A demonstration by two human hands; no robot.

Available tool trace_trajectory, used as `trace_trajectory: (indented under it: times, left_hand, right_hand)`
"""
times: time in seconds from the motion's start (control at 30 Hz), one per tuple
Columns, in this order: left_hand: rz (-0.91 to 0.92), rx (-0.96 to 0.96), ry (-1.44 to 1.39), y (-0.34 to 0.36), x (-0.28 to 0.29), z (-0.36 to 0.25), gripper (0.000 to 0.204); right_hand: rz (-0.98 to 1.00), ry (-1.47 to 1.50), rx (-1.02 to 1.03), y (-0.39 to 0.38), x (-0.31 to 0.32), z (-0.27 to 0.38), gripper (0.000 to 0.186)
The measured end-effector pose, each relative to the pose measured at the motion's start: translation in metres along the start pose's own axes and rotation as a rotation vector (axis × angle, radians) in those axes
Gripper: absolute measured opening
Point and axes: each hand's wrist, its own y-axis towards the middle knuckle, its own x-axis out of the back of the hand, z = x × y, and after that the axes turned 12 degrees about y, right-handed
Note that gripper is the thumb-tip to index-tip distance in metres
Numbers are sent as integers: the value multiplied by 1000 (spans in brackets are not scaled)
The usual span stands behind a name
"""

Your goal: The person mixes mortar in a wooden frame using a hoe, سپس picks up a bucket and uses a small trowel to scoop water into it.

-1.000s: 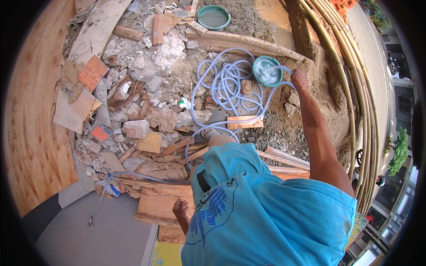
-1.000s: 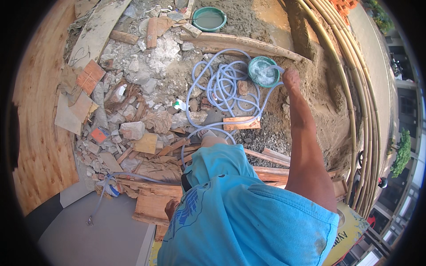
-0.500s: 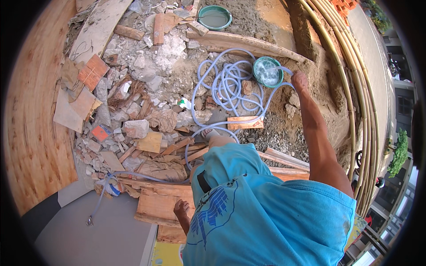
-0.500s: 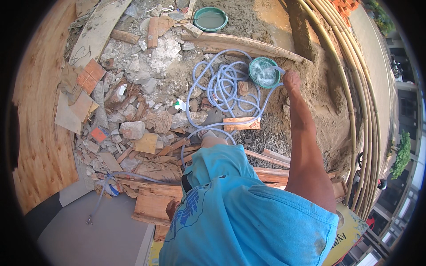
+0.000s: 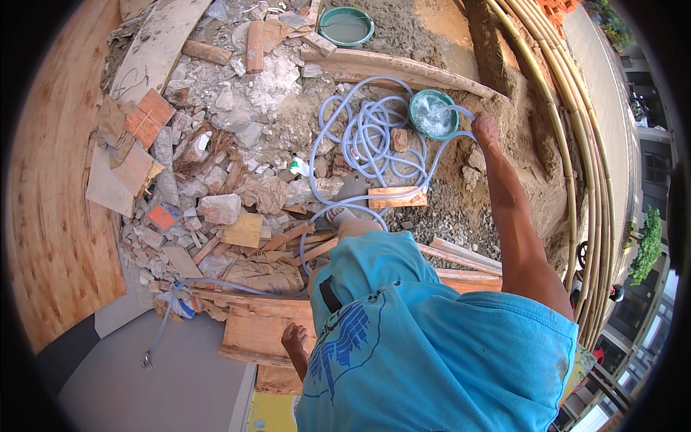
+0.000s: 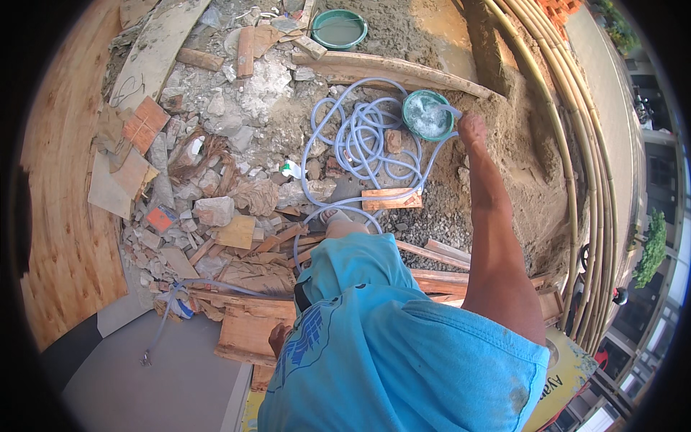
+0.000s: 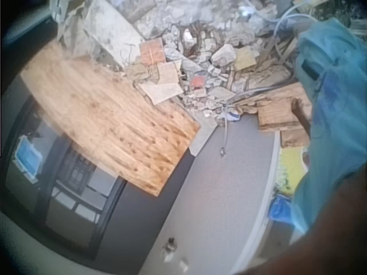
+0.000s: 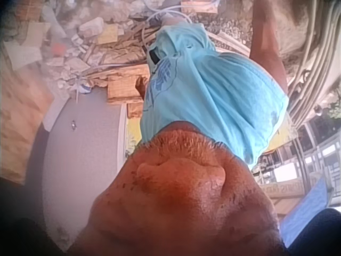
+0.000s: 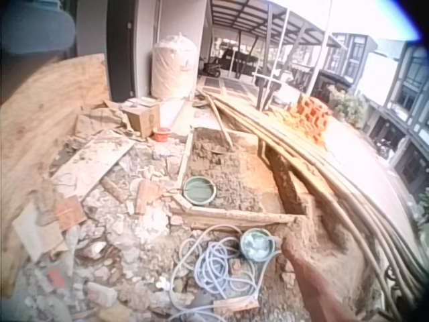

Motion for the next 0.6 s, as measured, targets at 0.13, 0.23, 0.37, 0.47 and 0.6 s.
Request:
trace_trajectory:
  times: [0.13,0.23,0.37,0.47,0.6]
  left_hand:
    - [-12,-5,-18,-6,-5,-9,38]
    - [8,-129,47,-2,0,2,37]
    - [-11,0,-13,-5,-4,-8,37]
    - [-22,31,-9,-4,-8,-12,37]
    - [-25,40,-32,-6,-6,-10,36]
  right_hand:
    - [-5,-2,-5,-6,3,1,29]
    - [-7,20,-5,-5,1,2,29]
    - [42,-25,-13,-1,-1,0,27]
    - [17,8,-48,-6,1,-1,27]
    - [-32,13,-40,-6,-11,-13,26]
